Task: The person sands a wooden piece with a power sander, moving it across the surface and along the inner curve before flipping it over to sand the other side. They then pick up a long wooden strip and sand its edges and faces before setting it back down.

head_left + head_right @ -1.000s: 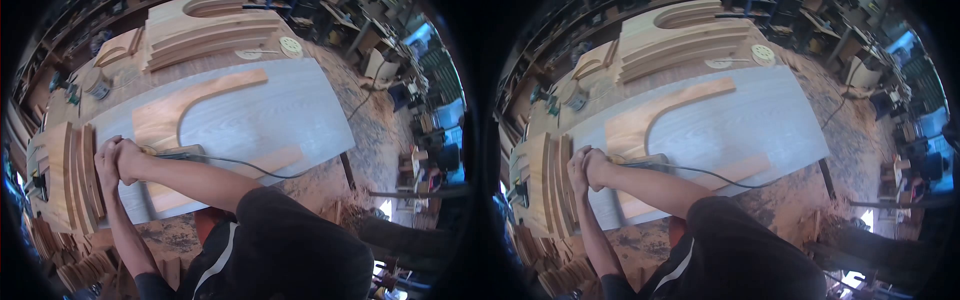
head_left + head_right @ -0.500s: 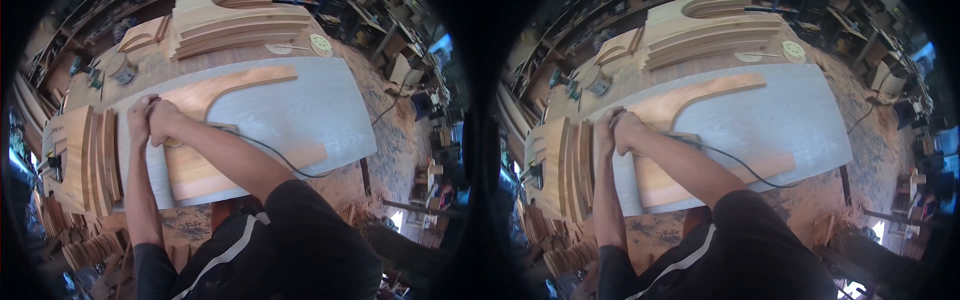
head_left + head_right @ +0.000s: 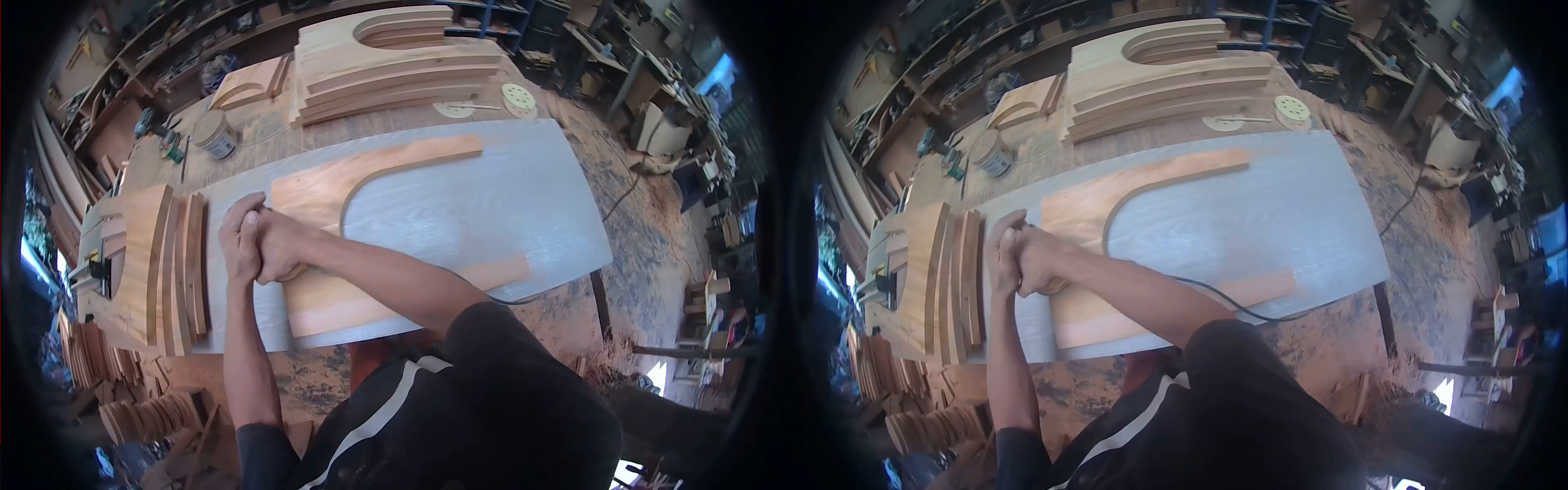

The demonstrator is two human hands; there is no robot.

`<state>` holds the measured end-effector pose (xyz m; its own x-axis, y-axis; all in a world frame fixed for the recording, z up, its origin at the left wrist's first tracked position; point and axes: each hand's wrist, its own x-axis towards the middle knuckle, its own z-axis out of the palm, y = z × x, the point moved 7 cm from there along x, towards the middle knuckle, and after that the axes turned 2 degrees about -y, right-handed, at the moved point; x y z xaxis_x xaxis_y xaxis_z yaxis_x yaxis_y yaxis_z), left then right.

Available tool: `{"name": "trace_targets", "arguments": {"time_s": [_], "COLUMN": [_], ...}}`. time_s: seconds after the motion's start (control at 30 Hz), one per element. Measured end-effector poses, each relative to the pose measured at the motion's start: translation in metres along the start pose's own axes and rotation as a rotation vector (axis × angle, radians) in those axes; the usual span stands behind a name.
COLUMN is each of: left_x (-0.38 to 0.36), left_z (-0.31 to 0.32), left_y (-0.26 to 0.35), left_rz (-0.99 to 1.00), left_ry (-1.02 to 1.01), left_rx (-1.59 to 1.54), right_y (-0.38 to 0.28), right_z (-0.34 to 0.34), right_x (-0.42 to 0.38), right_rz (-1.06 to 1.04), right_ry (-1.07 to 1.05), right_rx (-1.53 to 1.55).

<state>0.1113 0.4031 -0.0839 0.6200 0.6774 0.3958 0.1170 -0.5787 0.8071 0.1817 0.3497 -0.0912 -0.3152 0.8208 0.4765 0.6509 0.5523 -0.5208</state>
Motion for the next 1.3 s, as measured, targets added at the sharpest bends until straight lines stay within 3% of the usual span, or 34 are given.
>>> {"name": "trace_targets", "arguments": {"time_s": [0.03,0.07,0.1,0.17,0.3,0.4,0.57,0.6,0.63,0.67,0.7,0.77,0.9,0.93,1.0,1.03,1.1,1.17,1.2,1.23,1.3], "left_x": [0.001,0.0,-0.004,-0.014,-0.015,-0.014,-0.012,-0.011,-0.014,-0.017,-0.02,-0.022,-0.037,-0.038,-0.045,-0.048,-0.052,-0.053,-0.054,-0.053,-0.053], "left_z": [0.0,0.0,0.002,0.006,0.028,0.03,0.041,0.042,0.045,0.043,0.045,0.044,0.059,0.06,0.057,0.058,0.053,0.047,0.042,0.037,0.029], "left_y": [0.005,-0.003,-0.006,-0.032,-0.01,-0.019,-0.007,-0.004,-0.004,-0.008,-0.008,-0.005,0.022,0.018,0.016,0.016,0.011,0.013,0.011,0.009,0.018], "left_rz": [0.105,0.003,0.03,-0.219,-0.324,-0.343,-0.287,-0.308,-0.332,-0.317,-0.312,-0.321,-0.314,-0.319,-0.315,-0.307,-0.341,-0.345,-0.361,-0.386,-0.335], "left_ry": [0.019,0.021,-0.025,-0.157,-0.292,-0.215,-0.22,-0.229,-0.238,-0.216,-0.22,-0.204,-0.216,-0.222,-0.185,-0.154,-0.144,-0.096,-0.099,-0.085,-0.041], "left_rx": [0.075,0.027,-0.005,0.189,0.399,0.388,0.464,0.46,0.454,0.41,0.403,0.441,0.46,0.431,0.405,0.365,0.377,0.394,0.414,0.438,0.517], "right_y": [-0.006,-0.003,0.0,-0.009,-0.038,-0.043,-0.056,-0.061,-0.065,-0.079,-0.085,-0.076,-0.049,-0.04,-0.038,-0.025,-0.01,-0.008,-0.007,-0.026,-0.037], "right_z": [-0.005,-0.002,-0.003,0.0,-0.017,-0.046,-0.093,-0.101,-0.112,-0.125,-0.137,-0.151,-0.198,-0.219,-0.242,-0.258,-0.271,-0.305,-0.321,-0.331,-0.323], "right_x": [-0.006,-0.009,-0.019,-0.057,-0.144,-0.242,-0.452,-0.494,-0.541,-0.583,-0.624,-0.705,-0.821,-0.826,-0.843,-0.855,-0.89,-0.862,-0.832,-0.764,-0.68], "right_rz": [0.004,0.097,0.185,0.272,0.373,0.559,0.771,0.929,0.939,1.03,1.152,1.396,2.185,2.169,2.073,2.054,1.959,1.585,1.381,1.177,1.097], "right_ry": [0.052,0.079,0.109,0.105,0.178,0.285,0.609,0.567,0.642,0.72,0.728,0.641,0.895,0.903,1.362,1.354,1.541,1.525,1.393,1.342,1.207], "right_rx": [-0.025,-0.064,-0.1,-0.228,-0.389,-0.364,-0.731,-0.802,-0.927,-0.904,-1.096,-1.296,-0.913,-0.918,-0.771,-0.772,-0.815,-1.054,-1.113,-1.066,-0.944]}}
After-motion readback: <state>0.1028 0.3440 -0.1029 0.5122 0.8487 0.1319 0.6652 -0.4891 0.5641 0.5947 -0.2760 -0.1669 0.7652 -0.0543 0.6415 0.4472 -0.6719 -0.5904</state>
